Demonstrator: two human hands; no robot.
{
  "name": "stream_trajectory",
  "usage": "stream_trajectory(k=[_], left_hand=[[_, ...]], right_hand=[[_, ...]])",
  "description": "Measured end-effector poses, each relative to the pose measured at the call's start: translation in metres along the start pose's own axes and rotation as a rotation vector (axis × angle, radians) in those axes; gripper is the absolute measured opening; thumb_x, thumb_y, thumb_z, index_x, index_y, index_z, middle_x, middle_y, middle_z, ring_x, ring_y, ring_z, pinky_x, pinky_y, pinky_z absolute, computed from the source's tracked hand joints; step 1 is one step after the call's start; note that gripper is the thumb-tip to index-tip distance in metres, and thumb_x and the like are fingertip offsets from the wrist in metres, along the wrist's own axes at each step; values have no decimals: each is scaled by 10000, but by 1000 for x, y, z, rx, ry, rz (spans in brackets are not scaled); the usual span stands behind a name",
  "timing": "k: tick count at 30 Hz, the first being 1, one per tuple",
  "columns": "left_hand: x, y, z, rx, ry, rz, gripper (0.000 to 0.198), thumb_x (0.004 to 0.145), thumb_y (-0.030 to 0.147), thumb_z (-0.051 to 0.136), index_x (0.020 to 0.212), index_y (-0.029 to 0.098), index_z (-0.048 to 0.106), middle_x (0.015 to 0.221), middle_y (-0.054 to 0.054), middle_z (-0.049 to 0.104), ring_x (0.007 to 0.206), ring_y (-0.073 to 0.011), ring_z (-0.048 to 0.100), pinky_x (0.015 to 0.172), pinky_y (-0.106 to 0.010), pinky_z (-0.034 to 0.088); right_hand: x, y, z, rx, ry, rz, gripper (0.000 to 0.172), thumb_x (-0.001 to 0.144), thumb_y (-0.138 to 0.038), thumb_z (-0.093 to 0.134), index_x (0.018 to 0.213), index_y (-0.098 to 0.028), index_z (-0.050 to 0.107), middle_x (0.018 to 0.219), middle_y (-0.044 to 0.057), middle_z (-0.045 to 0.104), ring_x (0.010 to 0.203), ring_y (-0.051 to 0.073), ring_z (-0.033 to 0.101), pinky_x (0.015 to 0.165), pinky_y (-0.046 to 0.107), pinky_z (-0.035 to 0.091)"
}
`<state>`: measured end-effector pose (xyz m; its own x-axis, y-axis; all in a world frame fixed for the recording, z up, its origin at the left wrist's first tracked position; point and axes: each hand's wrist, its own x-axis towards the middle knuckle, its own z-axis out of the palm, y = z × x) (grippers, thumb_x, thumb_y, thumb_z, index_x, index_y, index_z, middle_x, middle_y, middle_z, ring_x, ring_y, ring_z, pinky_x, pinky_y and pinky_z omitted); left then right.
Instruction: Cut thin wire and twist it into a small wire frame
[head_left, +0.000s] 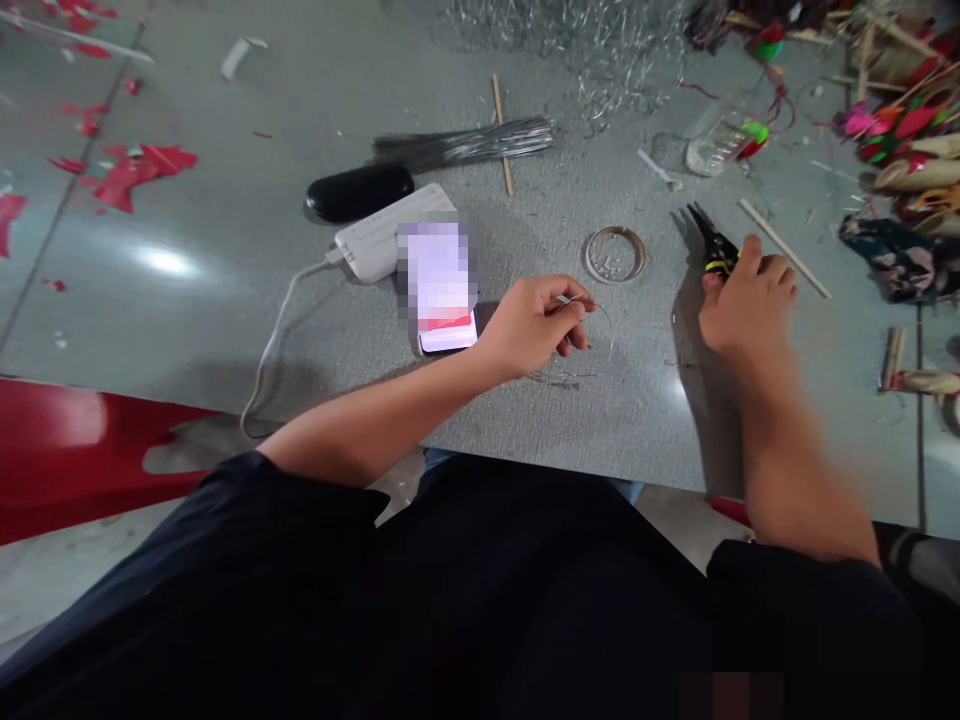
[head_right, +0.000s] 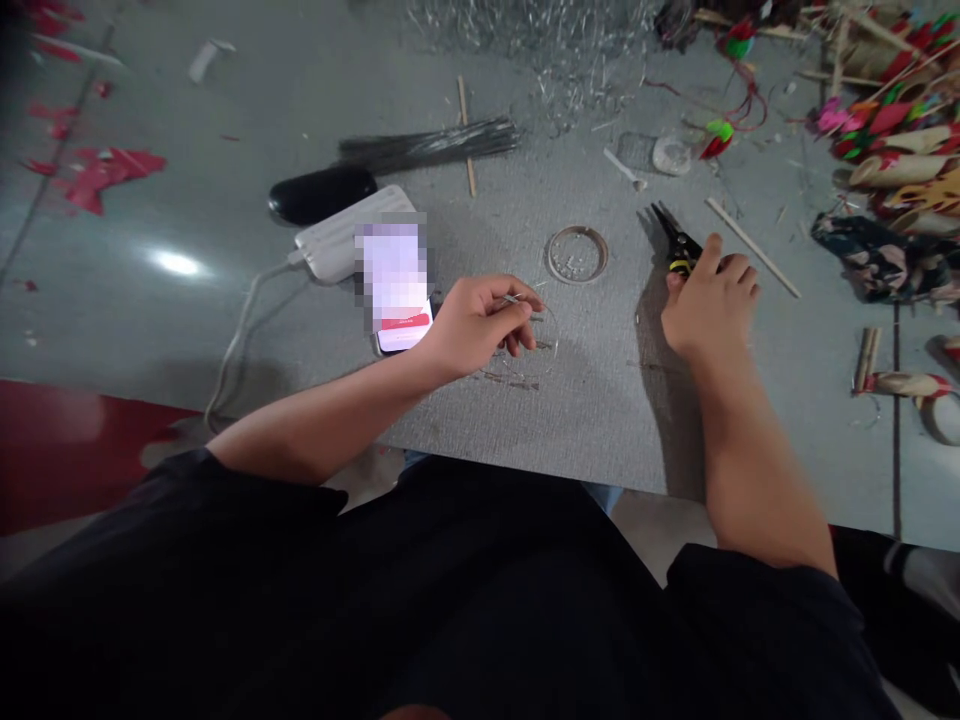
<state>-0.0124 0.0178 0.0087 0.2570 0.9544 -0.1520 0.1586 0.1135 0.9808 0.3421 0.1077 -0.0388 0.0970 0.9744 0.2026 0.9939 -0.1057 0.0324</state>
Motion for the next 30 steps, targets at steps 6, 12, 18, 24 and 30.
stream_trajectory(k=[6,12,18,24,30], left_hand=[[3,-4,-4,25,21,29,240,1217,461,810,1161,235,868,869,-93,900,689,-176,815,671,-359,694],[7,-8,-5,92,29,57,216,1230,437,827,1150,240,867,940,-104,922,741,-181,835,705,-353,687],[7,-8,-6,100,31,39,213,1200,405,820,1100,230,887,925,-102,910,761,-187,823,710,-370,686],[8,-9,-8,104,34,-11,206,1183,370,798,1065,227,888,924,-105,917,776,-194,829,751,-386,707],[11,-14,-10,64,68,1,227,1170,413,855,1041,228,884,900,-110,907,703,-172,766,681,-370,652]], right_hand=[[-8,5,-18,292,113,-234,801,1072,-81,950,1822,-107,670,1649,323,762,1479,465,778,1235,529,575],[-29,-3,-31,421,-26,-585,750,825,-65,844,1549,-258,802,1495,188,861,1342,467,832,1217,625,670],[-29,-12,-30,381,-90,-599,631,894,-182,925,1510,-278,824,1511,169,860,1386,487,810,1281,748,657],[-31,-15,-30,293,-101,-596,545,950,-185,912,1478,-261,802,1508,188,858,1392,475,791,1293,695,627],[-35,-20,-31,203,-68,-611,502,987,-226,849,1488,-222,818,1377,198,865,1240,457,811,1137,649,669]])
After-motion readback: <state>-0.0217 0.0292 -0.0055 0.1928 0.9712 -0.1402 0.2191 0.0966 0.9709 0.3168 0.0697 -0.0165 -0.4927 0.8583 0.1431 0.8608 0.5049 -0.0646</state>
